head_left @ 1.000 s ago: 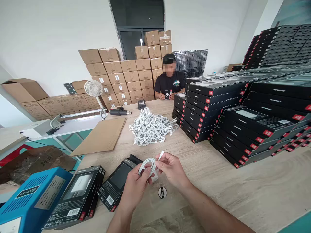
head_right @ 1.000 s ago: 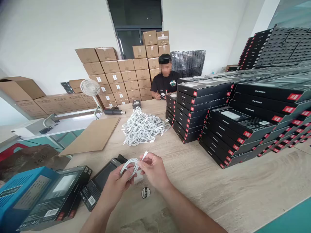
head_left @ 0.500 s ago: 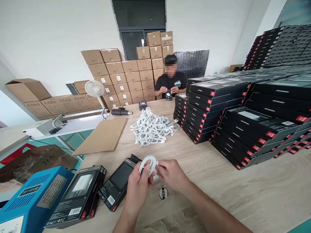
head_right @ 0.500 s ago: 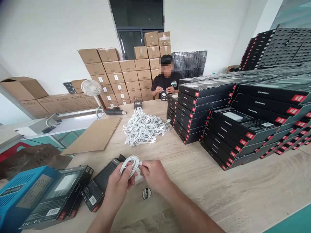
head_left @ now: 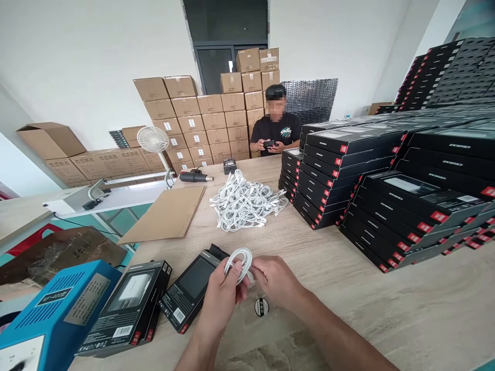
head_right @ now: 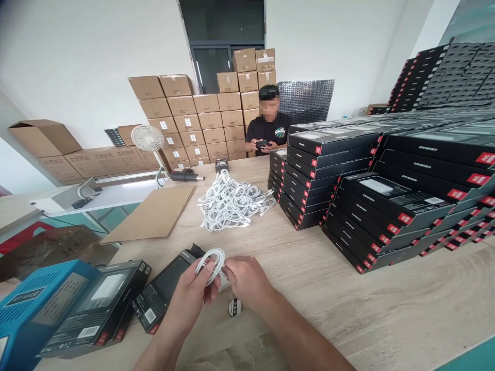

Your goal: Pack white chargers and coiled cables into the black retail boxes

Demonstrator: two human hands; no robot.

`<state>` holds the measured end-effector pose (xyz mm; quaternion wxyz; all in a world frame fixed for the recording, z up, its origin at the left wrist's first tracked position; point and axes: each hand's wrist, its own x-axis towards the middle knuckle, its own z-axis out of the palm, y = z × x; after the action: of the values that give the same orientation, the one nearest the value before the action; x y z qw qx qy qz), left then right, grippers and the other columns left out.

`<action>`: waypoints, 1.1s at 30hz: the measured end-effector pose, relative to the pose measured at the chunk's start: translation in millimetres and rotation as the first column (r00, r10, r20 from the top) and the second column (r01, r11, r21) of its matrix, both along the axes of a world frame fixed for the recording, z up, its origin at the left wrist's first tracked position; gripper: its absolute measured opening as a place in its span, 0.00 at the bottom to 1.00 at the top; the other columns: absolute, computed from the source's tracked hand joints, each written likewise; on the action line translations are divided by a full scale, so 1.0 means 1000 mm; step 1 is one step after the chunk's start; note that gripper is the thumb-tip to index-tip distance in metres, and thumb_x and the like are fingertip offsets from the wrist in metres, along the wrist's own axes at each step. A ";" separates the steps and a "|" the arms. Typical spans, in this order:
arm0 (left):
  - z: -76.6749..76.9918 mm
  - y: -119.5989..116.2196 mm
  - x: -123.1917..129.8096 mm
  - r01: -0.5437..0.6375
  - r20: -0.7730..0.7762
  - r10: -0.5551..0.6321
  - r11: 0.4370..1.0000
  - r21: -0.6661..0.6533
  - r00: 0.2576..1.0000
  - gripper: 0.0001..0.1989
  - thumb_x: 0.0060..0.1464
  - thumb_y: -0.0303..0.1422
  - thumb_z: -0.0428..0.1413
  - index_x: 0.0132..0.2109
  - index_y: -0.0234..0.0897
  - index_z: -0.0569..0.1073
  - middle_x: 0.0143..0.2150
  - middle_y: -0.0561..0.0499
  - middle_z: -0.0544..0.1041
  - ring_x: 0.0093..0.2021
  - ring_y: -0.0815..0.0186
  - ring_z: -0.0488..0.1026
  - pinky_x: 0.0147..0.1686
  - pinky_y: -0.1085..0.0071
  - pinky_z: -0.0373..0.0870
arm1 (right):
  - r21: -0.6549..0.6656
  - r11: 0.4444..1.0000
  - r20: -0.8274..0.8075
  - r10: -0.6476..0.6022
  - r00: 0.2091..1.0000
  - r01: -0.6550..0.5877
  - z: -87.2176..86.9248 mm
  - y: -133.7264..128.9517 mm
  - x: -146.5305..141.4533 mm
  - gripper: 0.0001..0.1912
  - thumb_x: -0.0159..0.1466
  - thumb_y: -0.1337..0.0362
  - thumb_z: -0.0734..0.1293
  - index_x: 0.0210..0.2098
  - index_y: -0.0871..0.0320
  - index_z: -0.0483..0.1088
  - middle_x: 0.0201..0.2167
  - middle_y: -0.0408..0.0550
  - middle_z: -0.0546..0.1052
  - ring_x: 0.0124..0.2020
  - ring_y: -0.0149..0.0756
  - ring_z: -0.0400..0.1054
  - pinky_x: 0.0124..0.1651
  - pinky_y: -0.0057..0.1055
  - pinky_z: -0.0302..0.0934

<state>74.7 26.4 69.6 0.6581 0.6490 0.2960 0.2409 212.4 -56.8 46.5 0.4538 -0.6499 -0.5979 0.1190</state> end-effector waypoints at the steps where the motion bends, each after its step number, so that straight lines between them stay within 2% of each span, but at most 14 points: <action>1: 0.001 0.000 0.000 -0.006 -0.026 0.006 1.000 0.001 1.000 0.22 0.57 0.53 0.55 0.40 0.36 0.69 0.25 0.54 0.74 0.20 0.70 0.67 0.19 0.74 0.58 | 0.010 1.000 0.033 -0.012 0.999 0.012 -0.001 0.000 0.000 0.15 0.70 0.67 0.58 0.27 0.57 0.67 0.26 0.44 0.73 0.28 0.34 0.64 0.34 0.30 0.54; 6: 0.004 0.002 -0.004 0.027 -0.123 -0.029 1.000 -0.014 0.992 0.23 0.55 0.55 0.56 0.36 0.37 0.69 0.22 0.55 0.72 0.17 0.72 0.63 0.18 0.74 0.53 | -0.009 0.995 0.166 -0.098 0.981 0.101 -0.005 0.002 -0.002 0.15 0.71 0.68 0.57 0.30 0.58 0.69 0.28 0.46 0.73 0.29 0.34 0.65 0.34 0.31 0.54; 10: 0.002 0.005 -0.006 0.071 -0.094 -0.079 0.993 -0.092 0.992 0.23 0.54 0.54 0.57 0.35 0.38 0.66 0.20 0.57 0.69 0.17 0.75 0.59 0.19 0.76 0.49 | -0.073 0.987 0.213 -0.125 0.969 0.143 -0.004 0.003 -0.006 0.14 0.71 0.70 0.57 0.32 0.59 0.70 0.31 0.49 0.76 0.31 0.36 0.67 0.35 0.32 0.54; 14: 0.002 0.009 -0.008 0.087 -0.078 -0.101 0.984 -0.158 0.992 0.24 0.52 0.55 0.58 0.34 0.38 0.65 0.20 0.58 0.68 0.16 0.76 0.55 0.18 0.76 0.46 | -0.070 0.989 0.198 -0.114 0.974 0.130 -0.002 0.003 -0.008 0.14 0.72 0.68 0.57 0.32 0.59 0.71 0.31 0.49 0.76 0.32 0.37 0.68 0.36 0.32 0.55; 17: 0.004 0.011 -0.010 0.121 -0.116 -0.143 0.977 -0.174 0.983 0.24 0.51 0.55 0.59 0.35 0.38 0.65 0.18 0.59 0.65 0.17 0.76 0.52 0.17 0.76 0.46 | -0.117 0.987 0.178 -0.085 0.980 0.107 0.000 0.003 -0.007 0.13 0.70 0.70 0.58 0.32 0.58 0.71 0.31 0.49 0.77 0.31 0.38 0.68 0.35 0.33 0.54; 22: 0.004 0.012 -0.011 0.150 -0.219 -0.169 0.984 -0.099 0.961 0.22 0.54 0.53 0.56 0.37 0.38 0.67 0.18 0.59 0.65 0.18 0.75 0.53 0.18 0.77 0.47 | -0.077 0.993 0.010 -0.091 0.996 0.092 0.001 -0.001 -0.001 0.12 0.66 0.71 0.60 0.28 0.57 0.70 0.26 0.45 0.74 0.28 0.35 0.65 0.34 0.32 0.55; 23: 0.003 0.013 -0.011 0.143 -0.232 -0.158 0.987 -0.079 0.960 0.21 0.55 0.53 0.55 0.37 0.38 0.67 0.18 0.59 0.65 0.18 0.74 0.53 0.18 0.76 0.47 | -0.067 0.993 -0.047 -0.103 0.994 0.100 0.001 -0.002 0.000 0.11 0.66 0.70 0.61 0.30 0.57 0.72 0.26 0.44 0.74 0.28 0.35 0.66 0.34 0.32 0.56; 25: 0.003 0.015 -0.010 0.114 -0.237 -0.123 0.992 -0.051 0.964 0.20 0.55 0.52 0.54 0.35 0.38 0.66 0.17 0.59 0.64 0.18 0.74 0.53 0.18 0.76 0.47 | -0.056 0.995 -0.176 -0.096 0.980 0.088 0.002 -0.004 0.001 0.10 0.67 0.69 0.61 0.41 0.57 0.74 0.28 0.43 0.76 0.30 0.36 0.69 0.36 0.32 0.60; 27: 0.003 0.015 -0.010 0.091 -0.233 -0.096 0.995 -0.031 0.968 0.20 0.55 0.52 0.54 0.34 0.39 0.65 0.18 0.59 0.64 0.18 0.73 0.54 0.18 0.75 0.48 | -0.016 0.997 -0.218 -0.072 0.973 0.070 0.002 -0.005 0.000 0.17 0.69 0.67 0.60 0.56 0.57 0.69 0.35 0.46 0.79 0.35 0.36 0.73 0.41 0.33 0.65; 28: 0.004 0.015 -0.009 0.090 -0.237 -0.091 0.996 -0.015 0.967 0.20 0.55 0.52 0.53 0.34 0.39 0.65 0.18 0.59 0.64 0.19 0.73 0.54 0.19 0.75 0.48 | 0.024 0.997 -0.168 -0.070 0.983 0.075 0.001 -0.005 -0.001 0.20 0.70 0.66 0.59 0.60 0.57 0.66 0.40 0.48 0.79 0.39 0.38 0.73 0.44 0.34 0.66; 30: 0.005 0.011 -0.008 0.130 -0.262 -0.120 0.991 0.021 0.958 0.19 0.57 0.52 0.52 0.35 0.39 0.65 0.19 0.59 0.64 0.20 0.72 0.56 0.20 0.74 0.50 | 0.139 0.985 0.034 -0.107 0.994 0.102 0.001 -0.004 -0.003 0.18 0.71 0.65 0.60 0.59 0.54 0.68 0.47 0.52 0.77 0.48 0.42 0.71 0.49 0.38 0.65; 31: 0.006 0.009 -0.007 0.157 -0.279 -0.140 0.987 0.040 0.950 0.19 0.59 0.52 0.51 0.36 0.39 0.65 0.20 0.59 0.64 0.21 0.72 0.57 0.21 0.74 0.51 | 0.195 0.974 0.149 -0.144 0.978 0.114 0.001 -0.002 -0.003 0.16 0.70 0.65 0.61 0.56 0.53 0.71 0.48 0.52 0.76 0.49 0.43 0.69 0.50 0.39 0.64; 33: 0.006 0.005 -0.006 0.198 -0.304 -0.167 0.977 0.074 0.938 0.19 0.61 0.52 0.49 0.36 0.40 0.66 0.21 0.58 0.64 0.22 0.71 0.58 0.22 0.74 0.52 | 0.284 0.950 0.319 -0.218 0.922 0.126 0.001 0.001 -0.004 0.10 0.68 0.68 0.64 0.44 0.53 0.76 0.42 0.50 0.76 0.44 0.43 0.69 0.44 0.38 0.63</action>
<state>69.0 31.6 75.4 0.5915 0.7355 0.3166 0.0940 208.0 -55.7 47.7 0.4309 -0.6463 -0.6189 -0.1169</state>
